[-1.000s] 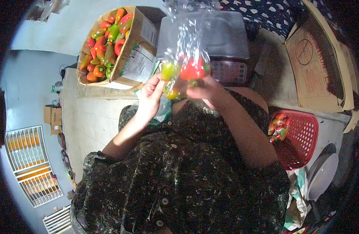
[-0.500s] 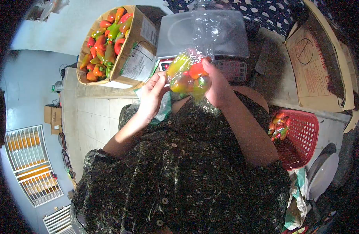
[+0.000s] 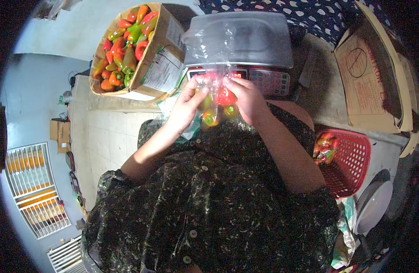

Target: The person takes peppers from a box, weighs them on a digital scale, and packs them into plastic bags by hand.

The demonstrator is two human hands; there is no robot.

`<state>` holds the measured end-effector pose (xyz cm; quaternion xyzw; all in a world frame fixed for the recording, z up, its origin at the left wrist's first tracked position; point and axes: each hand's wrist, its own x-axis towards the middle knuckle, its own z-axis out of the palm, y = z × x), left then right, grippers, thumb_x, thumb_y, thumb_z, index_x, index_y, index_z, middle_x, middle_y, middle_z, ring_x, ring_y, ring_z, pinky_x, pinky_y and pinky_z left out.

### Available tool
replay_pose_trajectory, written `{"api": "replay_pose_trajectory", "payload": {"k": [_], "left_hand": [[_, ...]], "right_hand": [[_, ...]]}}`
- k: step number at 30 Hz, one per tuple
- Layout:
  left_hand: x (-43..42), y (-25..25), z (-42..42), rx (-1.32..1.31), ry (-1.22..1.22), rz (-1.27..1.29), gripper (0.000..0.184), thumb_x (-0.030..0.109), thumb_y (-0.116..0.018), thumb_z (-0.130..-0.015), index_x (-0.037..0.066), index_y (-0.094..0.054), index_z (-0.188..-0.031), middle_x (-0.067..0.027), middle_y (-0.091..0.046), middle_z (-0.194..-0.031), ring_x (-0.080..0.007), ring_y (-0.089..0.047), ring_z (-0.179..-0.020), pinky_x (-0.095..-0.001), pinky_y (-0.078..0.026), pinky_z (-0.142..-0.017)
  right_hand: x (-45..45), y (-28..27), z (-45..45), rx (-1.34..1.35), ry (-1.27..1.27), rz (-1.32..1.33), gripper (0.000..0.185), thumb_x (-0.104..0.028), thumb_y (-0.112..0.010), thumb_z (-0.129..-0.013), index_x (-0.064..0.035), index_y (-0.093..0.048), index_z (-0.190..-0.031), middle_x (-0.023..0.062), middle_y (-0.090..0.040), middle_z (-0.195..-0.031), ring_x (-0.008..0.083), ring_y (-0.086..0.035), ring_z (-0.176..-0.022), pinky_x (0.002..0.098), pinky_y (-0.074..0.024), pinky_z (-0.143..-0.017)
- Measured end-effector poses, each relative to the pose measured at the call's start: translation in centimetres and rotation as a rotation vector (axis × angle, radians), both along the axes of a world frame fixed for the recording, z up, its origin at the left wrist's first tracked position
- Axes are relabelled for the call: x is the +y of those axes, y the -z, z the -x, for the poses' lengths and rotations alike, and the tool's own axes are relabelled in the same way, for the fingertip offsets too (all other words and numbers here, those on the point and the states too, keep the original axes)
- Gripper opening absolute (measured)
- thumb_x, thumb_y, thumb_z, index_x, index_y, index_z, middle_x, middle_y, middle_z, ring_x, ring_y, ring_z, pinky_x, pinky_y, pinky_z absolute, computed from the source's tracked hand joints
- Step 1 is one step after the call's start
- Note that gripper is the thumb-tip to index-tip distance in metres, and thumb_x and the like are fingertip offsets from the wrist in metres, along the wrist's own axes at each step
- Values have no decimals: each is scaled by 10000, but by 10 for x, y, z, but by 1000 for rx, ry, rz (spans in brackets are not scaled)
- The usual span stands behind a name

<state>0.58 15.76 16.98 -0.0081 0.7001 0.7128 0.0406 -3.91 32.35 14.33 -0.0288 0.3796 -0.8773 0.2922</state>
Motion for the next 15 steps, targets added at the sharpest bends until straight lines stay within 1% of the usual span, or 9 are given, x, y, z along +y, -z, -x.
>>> {"api": "replay_pose_trajectory", "payload": {"k": [1, 2, 5, 6, 9, 10, 13, 14, 15], "left_hand": [[-1, 0, 0, -35, 11, -8, 209, 152, -470, -953, 20, -531, -1103, -25, -586, -983, -94, -520, -972, -250, -404, -875], [2, 6, 2, -24, -71, -164, 192, 162, -442, -969, 25, -574, -996, -14, -603, -898, -88, -548, -886, -238, -427, -816], [-8, -2, -1, 68, 33, -203, 217, 180, -430, -975, 36, -579, -911, -13, -606, -839, -85, -555, -821, -234, -436, -777], [-3, -5, -1, 114, -35, -112, 237, 186, -424, -978, 45, -564, -848, 0, -580, -763, -66, -521, -718, -222, -429, -701], [-10, -3, 12, 156, -149, -91, 247, 197, -426, -978, 44, -558, -836, 23, -542, -713, -48, -469, -655, -202, -396, -628], [-7, -15, 14, 119, -139, -88, 223, 198, -435, -974, 71, -544, -827, 41, -515, -722, -34, -434, -667, -187, -357, -619], [-8, -16, 24, 101, -103, -36, 200, 193, -444, -970, 68, -541, -848, 43, -525, -748, -30, -440, -674, -184, -363, -622], [-8, -11, 27, 114, -109, -57, 180, 186, -446, -968, 62, -541, -879, 40, -539, -778, -31, -458, -694, -185, -373, -640], [-9, -11, 28, 120, -100, -55, 179, 175, -435, -971, 56, -536, -884, 31, -535, -774, -40, -461, -698, -190, -379, -644]], "right_hand": [[-2, 0, 0, 12, 17, -3, 270, -189, -450, -949, 9, -591, -1066, 76, -636, -989, 140, -599, -903, 269, -453, -844], [0, -3, 0, -11, 23, 17, 263, -188, -448, -954, 9, -606, -1030, 77, -642, -967, 127, -601, -882, 266, -457, -829], [5, -8, 4, 145, -31, -227, 275, -189, -445, -957, 21, -617, -1002, 76, -644, -951, 109, -593, -871, 264, -460, -816], [3, -4, 3, 269, 2, -278, 277, -193, -458, -955, 27, -620, -1000, 72, -646, -931, 99, -584, -866, 253, -459, -807], [4, -13, 2, 455, 24, -442, 266, -190, -483, -947, 26, -611, -1033, 69, -640, -949, 92, -577, -878, 247, -456, -809], [3, -14, 2, 424, 1, -354, 259, -187, -501, -940, 20, -604, -1056, 64, -633, -967, 91, -576, -897, 250, -454, -819], [-1, -21, -10, 599, -26, -340, 268, -195, -501, -943, 13, -600, -1078, 52, -630, -981, 92, -573, -925, 252, -450, -837], [1, -15, -6, 609, -100, -426, 285, -201, -497, -944, 0, -584, -1126, 54, -631, -1018, 99, -566, -962, 254, -440, -861], [0, -9, -2, 595, -99, -422, 294, -203, -496, -944, -3, -575, -1143, 60, -630, -1034, 102, -565, -970, 260, -438, -867]]}}
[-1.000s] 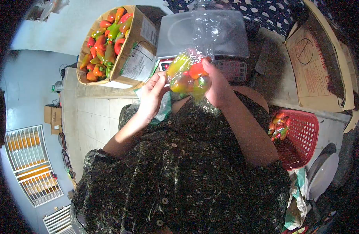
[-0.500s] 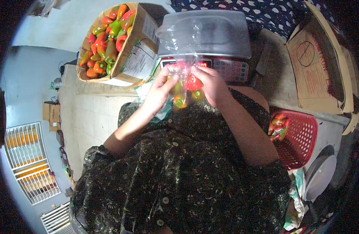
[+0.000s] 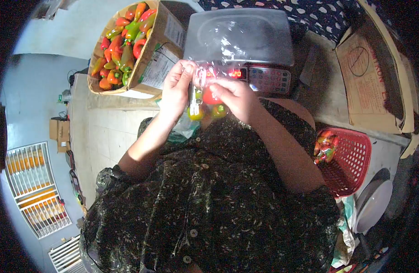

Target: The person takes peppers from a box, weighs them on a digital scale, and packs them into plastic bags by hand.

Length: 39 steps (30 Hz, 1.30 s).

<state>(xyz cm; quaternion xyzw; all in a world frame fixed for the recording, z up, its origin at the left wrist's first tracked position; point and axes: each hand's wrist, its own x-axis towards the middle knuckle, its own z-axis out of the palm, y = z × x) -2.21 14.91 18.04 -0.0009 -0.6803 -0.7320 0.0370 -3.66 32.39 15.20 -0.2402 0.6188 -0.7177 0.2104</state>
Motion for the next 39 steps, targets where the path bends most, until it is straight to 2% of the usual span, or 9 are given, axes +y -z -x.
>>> {"api": "replay_pose_trajectory", "payload": {"k": [6, 10, 15, 19, 25, 30, 32, 35, 39], "left_hand": [[-27, 16, 1, -38, 166, 71, 133, 10, -401, -898, 40, -524, -857, 12, -522, -782, -68, -478, -745, -211, -393, -711], [-38, 27, -20, -55, 191, 245, 144, -3, -397, -868, 35, -513, -791, 22, -502, -757, -62, -470, -756, -214, -382, -701], [-65, 43, -33, -109, 203, 233, 100, 52, -434, -867, 41, -481, -780, -24, -539, -813, -109, -484, -815, -249, -379, -778], [-77, 45, -41, -111, 178, 143, 96, 27, -419, -851, 38, -479, -776, -43, -541, -813, -127, -496, -822, -260, -387, -785], [-81, 45, -55, -183, 193, 64, 74, 2, -426, -848, 36, -481, -812, -48, -530, -854, -133, -494, -819, -258, -386, -800], [-65, -23, -98, 299, -200, 632, 122, -54, -449, -832, 36, -469, -911, -96, -497, -1000, -174, -508, -841, -296, -418, -795], [-72, -45, -127, 652, 32, 614, 192, -101, -446, -755, 5, -501, -906, -100, -524, -826, -208, -527, -734, -292, -448, -692], [-66, -45, -149, 338, 200, 322, 174, -121, -437, -731, 5, -544, -785, -111, -556, -763, -206, -554, -731, -310, -454, -674], [-95, 28, -181, -192, 14, -1, 238, -8, -477, -801, -12, -522, -1034, -99, -572, -1028, -179, -551, -954, -306, -444, -849]], "right_hand": [[2, -12, 3, -260, -2, 150, 357, -231, -440, -948, -18, -533, -1219, 113, -609, -1109, 147, -562, -999, 270, -406, -903], [5, -28, -4, -46, 163, 20, 362, -266, -355, -960, -26, -521, -1174, 41, -594, -958, 125, -542, -917, 295, -416, -841], [-8, -24, -15, 133, -88, -235, 250, -104, -678, -796, -62, -528, -991, -8, -587, -844, 65, -563, -700, 216, -442, -591], [-22, -34, -37, 481, -1, -299, 462, -327, -733, -727, -75, -496, -1033, 72, -588, -840, 234, -613, -726, 350, -497, -642], [-46, -19, -56, 745, -46, -692, 260, -290, -623, -811, -85, -544, -949, 101, -601, -729, 271, -629, -674, 382, -505, -581], [-67, -31, -71, 647, 65, -580, 242, -264, -560, -869, -82, -535, -711, 111, -557, -579, 289, -599, -531, 395, -481, -510], [-79, -32, -77, 641, 92, -488, 259, -251, -586, -855, -78, -538, -669, 115, -545, -578, 289, -584, -529, 387, -459, -499], [-95, -36, -87, 611, 133, -275, 195, -247, -566, -845, -94, -566, -725, 92, -564, -604, 273, -589, -566, 403, -453, -535], [-110, -41, -100, 654, 158, -26, 118, -226, -603, -804, -110, -604, -778, 76, -581, -651, 256, -596, -567, 371, -477, -533]]}}
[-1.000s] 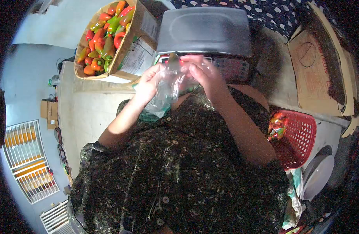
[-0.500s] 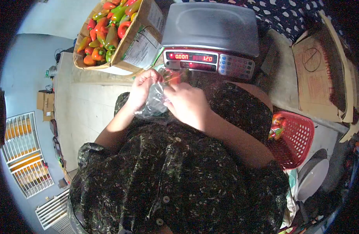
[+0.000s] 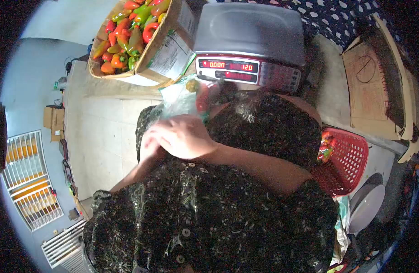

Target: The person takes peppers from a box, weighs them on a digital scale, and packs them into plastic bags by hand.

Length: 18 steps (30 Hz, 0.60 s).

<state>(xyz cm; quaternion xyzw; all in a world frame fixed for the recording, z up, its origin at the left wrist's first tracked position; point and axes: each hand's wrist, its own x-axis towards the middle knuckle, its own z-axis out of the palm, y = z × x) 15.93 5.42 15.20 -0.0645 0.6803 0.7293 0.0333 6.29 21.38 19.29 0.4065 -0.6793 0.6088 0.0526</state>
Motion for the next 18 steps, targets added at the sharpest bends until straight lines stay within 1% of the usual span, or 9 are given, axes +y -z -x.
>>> {"api": "replay_pose_trajectory", "payload": {"k": [1, 3, 4, 7, 9, 10, 13, 16, 18], "left_hand": [[-19, 39, -2, 9, 2, -163, 345, 62, -522, -837, 4, -495, -1176, -97, -561, -1122, -193, -545, -1036, -314, -430, -914], [-4, 1, 32, 74, 239, 62, 363, 127, -535, -864, 45, -476, -1213, -96, -547, -1140, -190, -541, -1029, -329, -443, -904], [4, 1, 42, 117, 239, 253, 359, 132, -531, -865, 57, -479, -1213, -114, -538, -1147, -212, -551, -1018, -343, -453, -890], [30, 3, 66, 157, 289, 783, 422, 99, -550, -833, 107, -456, -1244, -167, -495, -1174, -300, -541, -1034, -390, -465, -873], [38, -2, 85, 91, 390, 1095, 601, 14, -601, -763, 162, -398, -1308, -200, -445, -1199, -382, -483, -1110, -428, -444, -899], [41, 3, 89, 32, 390, 1169, 632, -17, -619, -727, 161, -405, -1293, -201, -443, -1163, -388, -513, -1053, -435, -471, -848], [36, 30, 95, 97, 388, 1236, 622, -45, -624, -707, 141, -411, -1261, -218, -429, -1128, -377, -570, -950, -407, -510, -773], [25, 50, 101, 58, 343, 1163, 541, -18, -640, -758, 71, -385, -1227, -211, -420, -1115, -321, -615, -902, -336, -528, -734], [6, 90, 96, 132, 102, 835, 502, 23, -651, -791, 22, -367, -1205, -180, -429, -1098, -271, -620, -886, -299, -521, -739]], "right_hand": [[-3, 11, -7, -6, -88, -6, 116, -224, -606, -799, -111, -614, -777, 78, -590, -658, 254, -603, -571, 369, -484, -530], [-13, 41, -19, 4, -261, -13, 113, -221, -613, -788, -111, -636, -775, 82, -607, -673, 249, -616, -577, 365, -499, -524], [-6, 22, -17, 88, -372, -220, 117, -206, -599, -822, -100, -592, -771, 80, -603, -714, 252, -616, -656, 357, -497, -594], [-9, 30, -18, 214, -358, -202, 179, -231, -566, -811, -90, -626, -718, 111, -623, -668, 258, -646, -628, 381, -515, -531], [-8, 30, -16, 178, -388, -238, 194, -239, -549, -822, -83, -606, -722, 124, -617, -656, 282, -640, -631, 389, -507, -546], [-5, 27, -14, 137, -408, -222, 189, -238, -552, -820, -84, -603, -723, 125, -613, -648, 286, -637, -632, 391, -503, -548], [-1, 33, -10, 50, -450, -173, 261, -303, -536, -859, -80, -572, -728, 128, -591, -650, 313, -611, -635, 415, -477, -554], [-2, 41, -9, 50, -455, -217, 311, -353, -521, -879, -85, -556, -725, 121, -581, -651, 328, -598, -617, 432, -462, -534], [-3, 46, -9, 52, -444, -212, 316, -365, -516, -880, -94, -555, -722, 114, -582, -647, 331, -595, -602, 434, -459, -517]]}}
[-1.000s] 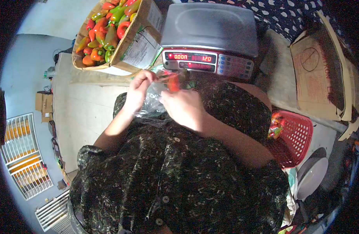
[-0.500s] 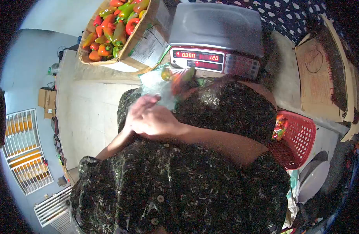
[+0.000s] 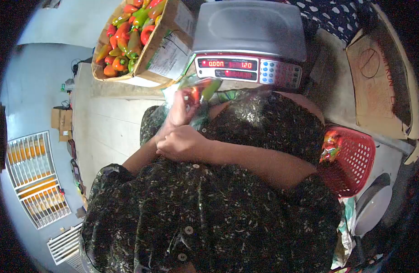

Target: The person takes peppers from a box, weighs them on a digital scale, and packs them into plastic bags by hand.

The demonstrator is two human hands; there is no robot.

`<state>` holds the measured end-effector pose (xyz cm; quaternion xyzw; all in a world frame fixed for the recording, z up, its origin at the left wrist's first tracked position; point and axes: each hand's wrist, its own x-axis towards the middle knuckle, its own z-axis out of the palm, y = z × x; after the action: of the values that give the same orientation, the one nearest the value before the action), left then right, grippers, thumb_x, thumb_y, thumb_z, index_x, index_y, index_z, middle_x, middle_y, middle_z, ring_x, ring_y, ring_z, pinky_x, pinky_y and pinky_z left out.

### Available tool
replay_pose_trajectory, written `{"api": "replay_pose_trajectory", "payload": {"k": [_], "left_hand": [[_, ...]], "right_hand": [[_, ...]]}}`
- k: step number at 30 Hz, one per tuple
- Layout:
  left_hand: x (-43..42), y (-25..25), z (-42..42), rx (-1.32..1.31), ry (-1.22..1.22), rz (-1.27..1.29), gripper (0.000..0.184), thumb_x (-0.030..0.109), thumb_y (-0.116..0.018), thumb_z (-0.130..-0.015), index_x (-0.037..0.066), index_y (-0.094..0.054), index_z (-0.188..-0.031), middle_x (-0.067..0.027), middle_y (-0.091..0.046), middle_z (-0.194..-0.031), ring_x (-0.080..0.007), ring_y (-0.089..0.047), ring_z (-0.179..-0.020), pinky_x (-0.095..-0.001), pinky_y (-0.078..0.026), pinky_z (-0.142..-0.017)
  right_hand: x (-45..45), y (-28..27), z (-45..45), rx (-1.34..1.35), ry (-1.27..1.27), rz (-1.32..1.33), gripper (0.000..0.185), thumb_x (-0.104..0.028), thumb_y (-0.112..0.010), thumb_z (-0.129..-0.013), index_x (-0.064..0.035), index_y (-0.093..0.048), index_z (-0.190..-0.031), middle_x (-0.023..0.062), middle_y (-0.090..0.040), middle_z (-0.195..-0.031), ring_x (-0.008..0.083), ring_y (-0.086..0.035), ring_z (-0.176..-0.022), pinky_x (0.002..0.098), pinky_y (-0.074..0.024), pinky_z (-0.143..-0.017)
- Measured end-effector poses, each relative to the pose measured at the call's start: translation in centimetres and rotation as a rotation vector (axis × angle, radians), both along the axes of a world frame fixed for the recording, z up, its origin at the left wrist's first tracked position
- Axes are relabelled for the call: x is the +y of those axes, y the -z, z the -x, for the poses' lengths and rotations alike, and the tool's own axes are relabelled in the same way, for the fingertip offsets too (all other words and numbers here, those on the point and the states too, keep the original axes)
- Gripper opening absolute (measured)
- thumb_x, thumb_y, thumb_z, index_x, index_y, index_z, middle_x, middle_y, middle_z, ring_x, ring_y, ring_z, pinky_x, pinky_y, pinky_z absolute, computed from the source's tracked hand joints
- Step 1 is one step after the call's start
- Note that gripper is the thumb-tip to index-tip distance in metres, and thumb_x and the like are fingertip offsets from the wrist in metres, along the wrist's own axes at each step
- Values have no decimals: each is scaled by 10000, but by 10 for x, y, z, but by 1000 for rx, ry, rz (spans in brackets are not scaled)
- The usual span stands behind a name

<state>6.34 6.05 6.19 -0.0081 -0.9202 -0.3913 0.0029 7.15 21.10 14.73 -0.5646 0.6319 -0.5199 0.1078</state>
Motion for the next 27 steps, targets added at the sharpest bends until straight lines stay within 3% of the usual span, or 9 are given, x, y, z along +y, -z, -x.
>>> {"api": "replay_pose_trajectory", "payload": {"k": [2, 5, 11, 14, 17, 20, 23, 26, 27], "left_hand": [[2, -6, -3, 88, -127, -150, 521, 136, -659, -839, -29, -316, -1195, -130, -467, -1070, -225, -619, -871, -287, -509, -728], [16, -28, -7, -91, -255, -415, 493, 201, -655, -822, -39, -364, -1139, -203, -470, -1063, -324, -577, -851, -376, -477, -775], [6, -17, -3, -180, -267, 10, 423, 203, -638, -856, 18, -382, -1138, -218, -518, -1034, -266, -619, -809, -342, -485, -694], [6, -26, -2, 36, -133, 188, 467, 167, -647, -832, 23, -370, -1180, -223, -525, -1063, -343, -602, -819, -388, -483, -712], [7, -39, 2, 212, 20, 429, 567, 137, -673, -782, 22, -350, -1233, -230, -527, -1099, -394, -577, -874, -426, -483, -733], [9, -36, 7, 82, 48, 449, 583, 128, -679, -720, 23, -387, -1214, -218, -514, -1116, -399, -570, -842, -452, -485, -714], [7, -19, 4, 208, 43, 400, 571, 103, -676, -710, 25, -408, -1208, -191, -524, -1136, -394, -584, -858, -446, -494, -736], [3, -18, 6, 70, 72, 307, 643, 120, -698, -716, 25, -376, -1264, -195, -525, -1160, -380, -557, -1032, -392, -483, -865], [5, -25, 5, 64, 122, 262, 595, 99, -688, -713, 40, -405, -1233, -195, -534, -1142, -383, -565, -983, -403, -489, -824]], "right_hand": [[-1, 3, 0, -26, 10, 63, 315, -370, -512, -883, -104, -557, -721, 108, -582, -643, 332, -592, -589, 432, -457, -505], [0, 2, 0, -41, 5, 37, 336, -393, -491, -893, -114, -556, -716, 111, -580, -639, 330, -591, -581, 431, -455, -501], [0, -7, 3, -14, -17, -12, 375, -431, -458, -901, -119, -558, -722, 123, -577, -634, 329, -585, -572, 436, -445, -491], [2, -13, 3, -46, -12, -37, 285, -330, -535, -858, -93, -576, -706, 126, -605, -651, 317, -617, -661, 425, -479, -598], [-1, -8, 0, -99, -1, -6, 303, -354, -530, -859, -97, -562, -701, 125, -598, -648, 322, -614, -659, 430, -475, -589], [-4, -6, -2, -39, -14, -73, 315, -369, -520, -866, -98, -547, -707, 118, -582, -634, 323, -606, -639, 429, -465, -571], [-15, 5, -4, -86, -37, 192, 336, -371, -528, -882, -98, -506, -688, 92, -540, -601, 294, -570, -566, 402, -427, -505], [-39, -10, -10, -74, -72, 186, 345, -393, -502, -879, -102, -509, -695, 102, -541, -606, 295, -585, -569, 411, -439, -545], [-43, -20, -10, -157, -177, 127, 365, -411, -511, -872, -95, -501, -690, 104, -542, -607, 271, -591, -570, 394, -438, -550]]}}
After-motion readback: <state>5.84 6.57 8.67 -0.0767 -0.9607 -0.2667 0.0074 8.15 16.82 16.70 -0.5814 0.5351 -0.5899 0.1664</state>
